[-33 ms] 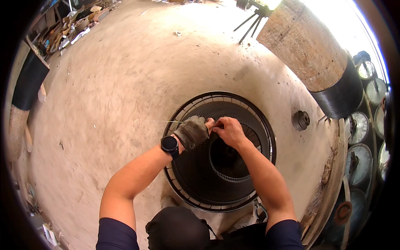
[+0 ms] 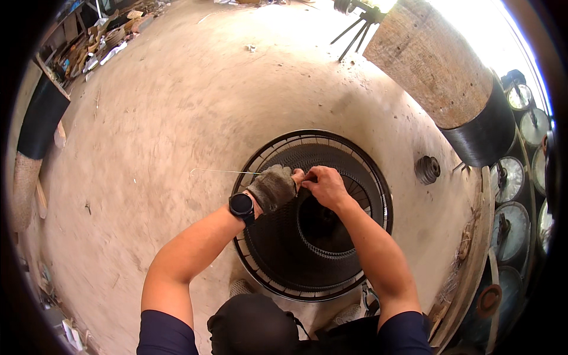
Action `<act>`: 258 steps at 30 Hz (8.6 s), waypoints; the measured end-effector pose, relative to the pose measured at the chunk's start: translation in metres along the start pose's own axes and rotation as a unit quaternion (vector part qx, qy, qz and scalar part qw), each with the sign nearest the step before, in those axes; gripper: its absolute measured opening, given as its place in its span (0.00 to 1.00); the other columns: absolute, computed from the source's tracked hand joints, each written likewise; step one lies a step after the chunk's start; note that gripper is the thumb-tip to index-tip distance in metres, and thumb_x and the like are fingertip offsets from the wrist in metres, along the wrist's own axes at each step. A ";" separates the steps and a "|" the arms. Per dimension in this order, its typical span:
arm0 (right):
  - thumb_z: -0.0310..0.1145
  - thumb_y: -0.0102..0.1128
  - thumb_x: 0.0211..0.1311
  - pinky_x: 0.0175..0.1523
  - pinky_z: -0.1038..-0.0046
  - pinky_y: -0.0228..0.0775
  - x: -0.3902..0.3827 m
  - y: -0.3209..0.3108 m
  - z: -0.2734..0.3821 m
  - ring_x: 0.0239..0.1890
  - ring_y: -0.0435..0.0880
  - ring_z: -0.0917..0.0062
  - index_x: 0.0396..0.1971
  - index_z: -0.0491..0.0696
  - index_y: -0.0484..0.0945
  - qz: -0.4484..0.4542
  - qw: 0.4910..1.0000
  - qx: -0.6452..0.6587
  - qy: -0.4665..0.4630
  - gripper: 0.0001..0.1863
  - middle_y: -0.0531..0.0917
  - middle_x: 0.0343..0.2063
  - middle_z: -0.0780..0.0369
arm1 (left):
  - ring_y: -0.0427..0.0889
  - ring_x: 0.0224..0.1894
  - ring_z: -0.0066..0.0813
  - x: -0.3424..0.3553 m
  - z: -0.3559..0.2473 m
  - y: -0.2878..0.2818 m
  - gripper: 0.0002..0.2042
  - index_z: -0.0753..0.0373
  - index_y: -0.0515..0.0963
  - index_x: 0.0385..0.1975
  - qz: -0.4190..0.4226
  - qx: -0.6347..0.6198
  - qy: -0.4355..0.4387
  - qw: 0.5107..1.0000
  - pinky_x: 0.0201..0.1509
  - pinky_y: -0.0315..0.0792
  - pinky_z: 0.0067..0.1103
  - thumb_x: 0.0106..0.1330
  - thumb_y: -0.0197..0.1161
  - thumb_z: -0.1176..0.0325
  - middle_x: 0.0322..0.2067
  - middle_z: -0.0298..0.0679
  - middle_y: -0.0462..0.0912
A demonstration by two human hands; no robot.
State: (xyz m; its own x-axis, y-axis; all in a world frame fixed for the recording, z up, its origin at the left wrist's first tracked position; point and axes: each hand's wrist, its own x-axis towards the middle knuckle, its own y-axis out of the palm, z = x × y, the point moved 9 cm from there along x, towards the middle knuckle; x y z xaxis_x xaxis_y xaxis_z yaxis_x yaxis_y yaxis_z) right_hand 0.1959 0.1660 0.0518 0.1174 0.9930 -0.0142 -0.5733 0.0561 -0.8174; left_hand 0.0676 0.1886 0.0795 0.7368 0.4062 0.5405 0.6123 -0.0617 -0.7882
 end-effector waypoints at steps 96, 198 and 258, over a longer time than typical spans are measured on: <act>0.25 0.60 0.55 0.44 0.66 0.68 -0.037 0.003 0.022 0.34 0.79 0.67 0.23 0.50 0.74 -0.271 0.952 -0.091 -0.111 0.05 0.76 0.25 0.62 | 0.84 0.41 0.21 -0.011 0.086 0.076 0.10 0.65 0.85 0.47 0.466 -0.467 -0.352 0.664 0.46 0.78 0.20 0.69 0.65 0.69 0.37 0.34 0.88; 0.37 0.71 0.57 0.43 0.63 0.77 0.085 0.054 0.041 0.32 0.86 0.63 0.35 0.45 0.88 0.191 0.981 0.007 -0.034 0.11 0.88 0.28 0.56 | 0.83 0.45 0.24 -0.086 0.155 0.083 0.12 0.67 0.83 0.47 -0.121 -0.688 -0.435 0.568 0.54 0.77 0.22 0.71 0.65 0.67 0.41 0.37 0.86; 0.41 0.50 0.75 0.68 0.66 0.60 0.094 0.246 0.065 0.65 0.70 0.74 0.64 0.50 0.70 0.074 0.955 0.204 -0.201 0.22 0.73 0.61 0.60 | 0.88 0.45 0.37 0.076 0.183 0.200 0.10 0.60 0.89 0.37 0.154 0.119 -0.054 0.979 0.44 0.81 0.34 0.66 0.58 0.69 0.41 0.42 0.89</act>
State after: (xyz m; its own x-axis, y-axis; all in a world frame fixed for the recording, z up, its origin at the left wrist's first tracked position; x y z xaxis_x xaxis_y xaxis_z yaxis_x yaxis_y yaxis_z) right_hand 0.0127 0.2798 -0.1130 -0.2638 0.9481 0.1777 -0.8379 -0.1339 -0.5292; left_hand 0.1934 0.3739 -0.0912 0.8334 0.4967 0.2423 0.2720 0.0131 -0.9622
